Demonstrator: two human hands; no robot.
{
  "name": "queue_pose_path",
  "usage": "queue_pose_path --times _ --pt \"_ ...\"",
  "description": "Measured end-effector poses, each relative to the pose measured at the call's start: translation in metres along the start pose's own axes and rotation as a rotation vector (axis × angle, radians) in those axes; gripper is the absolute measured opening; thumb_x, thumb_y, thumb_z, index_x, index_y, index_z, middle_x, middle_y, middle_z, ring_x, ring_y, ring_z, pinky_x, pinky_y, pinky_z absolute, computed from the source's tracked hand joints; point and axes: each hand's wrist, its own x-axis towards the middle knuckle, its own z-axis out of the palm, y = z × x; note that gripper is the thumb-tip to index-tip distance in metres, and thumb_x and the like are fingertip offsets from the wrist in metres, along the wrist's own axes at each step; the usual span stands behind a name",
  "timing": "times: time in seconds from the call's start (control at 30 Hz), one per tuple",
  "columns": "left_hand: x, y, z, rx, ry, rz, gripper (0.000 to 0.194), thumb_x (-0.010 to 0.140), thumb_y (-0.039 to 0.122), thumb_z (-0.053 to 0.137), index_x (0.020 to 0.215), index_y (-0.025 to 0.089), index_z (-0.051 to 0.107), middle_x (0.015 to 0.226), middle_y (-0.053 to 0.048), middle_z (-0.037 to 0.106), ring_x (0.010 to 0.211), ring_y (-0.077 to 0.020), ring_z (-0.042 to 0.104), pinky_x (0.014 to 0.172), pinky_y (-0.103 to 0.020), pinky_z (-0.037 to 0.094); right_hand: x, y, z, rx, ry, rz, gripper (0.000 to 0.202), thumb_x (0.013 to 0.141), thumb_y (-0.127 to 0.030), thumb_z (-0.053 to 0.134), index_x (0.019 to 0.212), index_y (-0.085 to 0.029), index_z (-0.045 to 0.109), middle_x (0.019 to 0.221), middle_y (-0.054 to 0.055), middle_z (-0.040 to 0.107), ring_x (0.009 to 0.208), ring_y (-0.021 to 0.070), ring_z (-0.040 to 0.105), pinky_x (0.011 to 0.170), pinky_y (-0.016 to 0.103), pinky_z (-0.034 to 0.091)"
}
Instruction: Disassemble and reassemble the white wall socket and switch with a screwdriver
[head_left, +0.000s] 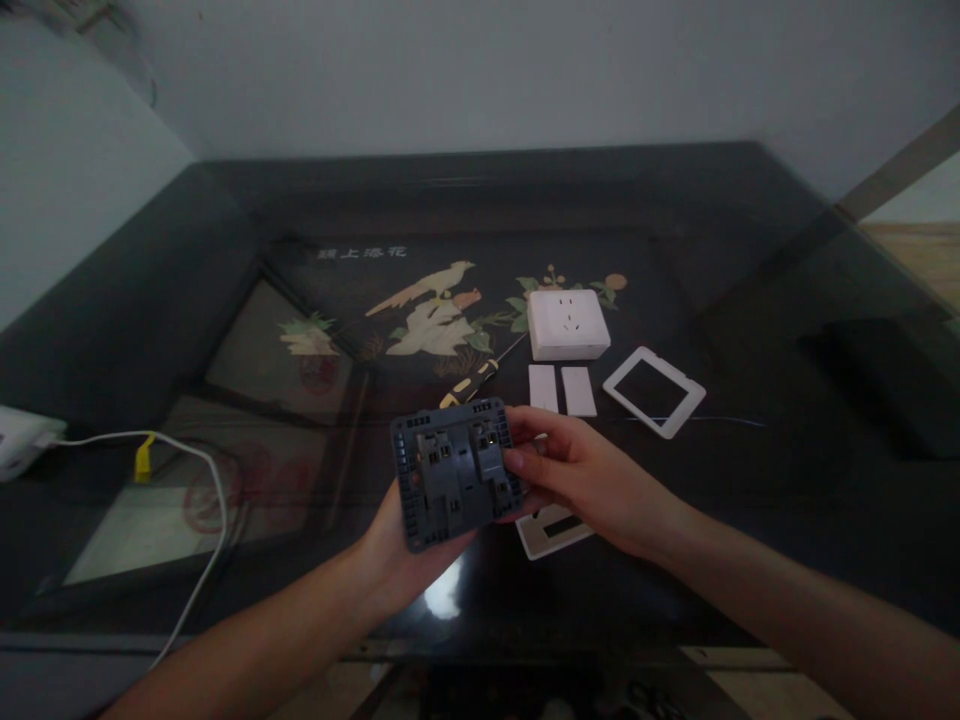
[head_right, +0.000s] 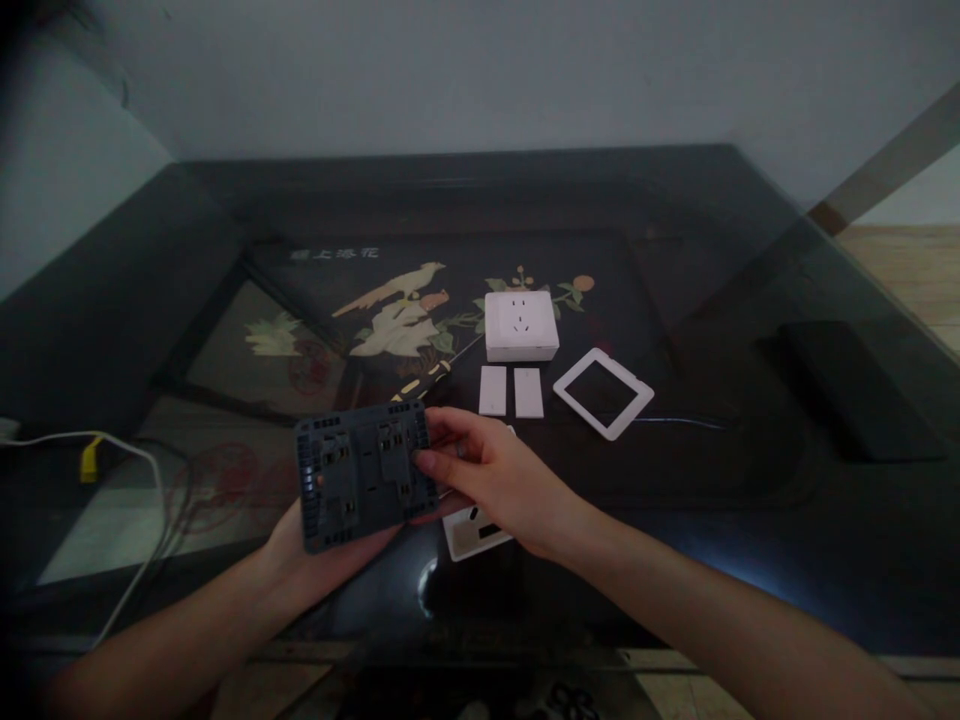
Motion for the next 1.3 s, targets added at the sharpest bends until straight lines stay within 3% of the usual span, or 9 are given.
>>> queue_pose_path --times 0.13,0.33,0.43,0.57,0.73,1.13,1.3 --pt "0.0 0.0 0.0 0.011 -0.057 0.002 0.03 0.095 0.024 0.047 0.113 0.018 0.07 0.083 -0.004 0.076 0.079 -0.0215 0.071 0.084 -0.037 0.056 -0.001 -0.001 0.002 -0.007 0.006 -0.017 0.032 0.076 -0.032 0.079 0.102 -0.019 0.066 0.098 0.001 0.071 0.066 0.009 0.066 0.06 0.024 0.06" --pt "-0.004 0.001 0.005 0.06 -0.09 -0.089 0.031 0.097 0.02 0.043 0.11 0.017 0.07 0.073 -0.003 0.073 0.071 -0.0199 0.069 0.077 -0.035 0.056 -0.006 0.005 0.002 -0.067 0.07 -0.051 0.028 0.08 -0.035 0.074 0.102 -0.02 0.065 0.078 -0.003 0.069 0.055 0.0092 0.065 0.057 0.026 0.06" --pt "-0.004 0.0 0.009 0.094 -0.123 -0.047 0.032 0.097 0.018 0.041 0.109 0.015 0.07 0.074 -0.005 0.073 0.071 -0.0192 0.069 0.073 -0.033 0.056 -0.008 0.006 0.0 -0.079 0.12 -0.089 0.028 0.08 -0.036 0.073 0.101 -0.02 0.064 0.072 -0.005 0.067 0.052 0.0101 0.065 0.053 0.025 0.059" --pt "-0.002 -0.001 0.011 0.146 -0.18 -0.024 0.027 0.095 0.019 0.049 0.112 0.014 0.069 0.082 -0.006 0.074 0.079 -0.0214 0.07 0.08 -0.036 0.056 -0.009 0.004 -0.001 -0.113 0.199 -0.165 0.026 0.08 -0.033 0.073 0.099 -0.018 0.063 0.069 -0.005 0.067 0.052 0.0104 0.065 0.05 0.023 0.057" --pt "0.0 -0.003 0.008 0.17 -0.273 0.037 0.023 0.086 0.014 0.059 0.106 0.012 0.07 0.086 -0.008 0.075 0.088 -0.0243 0.071 0.085 -0.037 0.056 -0.011 0.004 -0.007 -0.091 0.214 -0.151 0.031 0.085 -0.039 0.067 0.109 -0.019 0.061 0.068 -0.004 0.069 0.051 0.0119 0.067 0.052 0.026 0.059" --pt "0.002 -0.005 0.008 0.227 -0.3 0.051 0.017 0.075 0.015 0.074 0.092 0.012 0.075 0.082 -0.008 0.077 0.083 -0.0244 0.072 0.083 -0.036 0.057 -0.012 0.006 -0.012 -0.112 0.266 -0.152 0.03 0.084 -0.04 0.069 0.104 -0.019 0.06 0.064 -0.005 0.068 0.049 0.0117 0.066 0.045 0.023 0.057" --pt "-0.001 -0.006 0.004 0.24 -0.267 0.002 0.025 0.082 0.024 0.072 0.104 0.012 0.072 0.091 -0.011 0.077 0.082 -0.0252 0.072 0.078 -0.038 0.057 -0.014 0.002 -0.008 -0.103 0.205 -0.141 0.033 0.085 -0.042 0.068 0.109 -0.02 0.062 0.071 -0.002 0.071 0.054 0.0144 0.069 0.048 0.027 0.06"
